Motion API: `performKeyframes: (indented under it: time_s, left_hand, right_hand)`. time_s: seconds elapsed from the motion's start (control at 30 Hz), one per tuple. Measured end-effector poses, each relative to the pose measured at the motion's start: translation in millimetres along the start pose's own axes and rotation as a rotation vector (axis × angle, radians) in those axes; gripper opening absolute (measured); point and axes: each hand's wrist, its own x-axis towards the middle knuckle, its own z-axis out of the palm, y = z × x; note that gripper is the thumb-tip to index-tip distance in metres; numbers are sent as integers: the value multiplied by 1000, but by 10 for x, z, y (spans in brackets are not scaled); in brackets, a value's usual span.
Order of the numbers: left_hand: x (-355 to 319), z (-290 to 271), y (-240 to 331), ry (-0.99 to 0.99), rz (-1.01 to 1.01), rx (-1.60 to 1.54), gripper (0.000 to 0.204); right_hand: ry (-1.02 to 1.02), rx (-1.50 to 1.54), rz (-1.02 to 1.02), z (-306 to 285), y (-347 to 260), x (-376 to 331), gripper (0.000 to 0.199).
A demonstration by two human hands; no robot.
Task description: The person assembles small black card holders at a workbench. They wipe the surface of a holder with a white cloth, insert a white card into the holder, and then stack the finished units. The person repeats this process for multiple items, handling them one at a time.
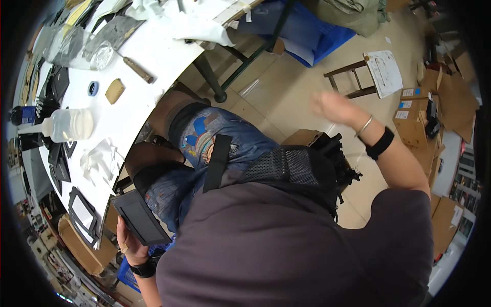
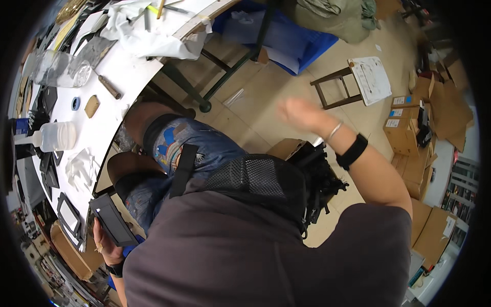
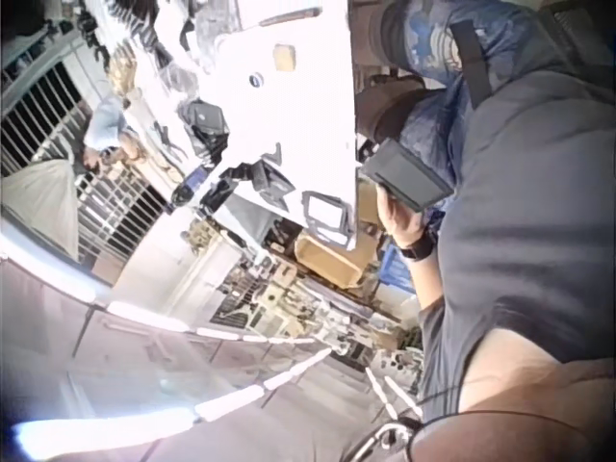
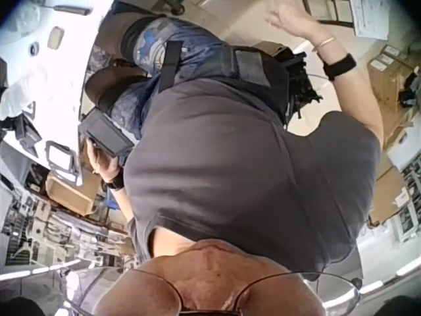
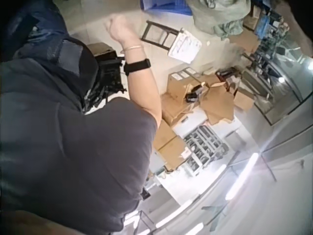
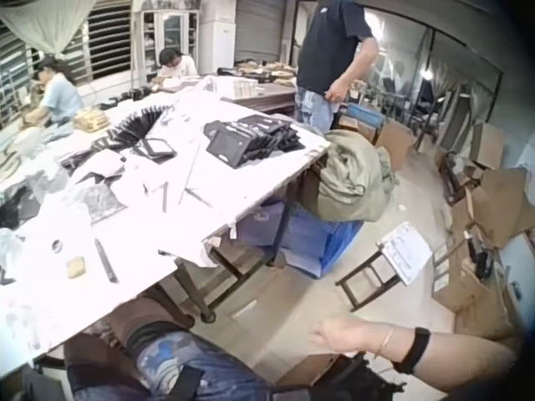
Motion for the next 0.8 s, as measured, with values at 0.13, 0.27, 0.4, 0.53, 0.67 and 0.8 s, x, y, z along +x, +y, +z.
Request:
performKeyframes:
  time_s: [0.13, 0.27, 0.4, 0.53, 0.67, 0.8]
  left_hand:
    - [61, 249, -42, 81, 27, 73, 43]
    - [72, 371, -72, 70, 7, 105, 45]
    - [39, 321, -42, -80, 10, 109, 49]
    - [-93, 321, -74, -56, 51, 107, 48]
    - [-198, 132, -123, -30, 91, 55, 44]
    - [-270, 165, -135, -63, 148, 48, 42]
  right_hand:
    - [-661, 885, 368, 549, 155, -514, 49]
    - [-624, 1121, 86, 452, -41, -704, 63]
    - [-493, 658, -116, 264, -328, -680, 68]
    - [-480, 697, 9, 305, -308, -549, 63]
    - [-580, 810, 136, 372, -235, -381, 60]
    - [-433, 833, 22, 377, -354, -453, 50]
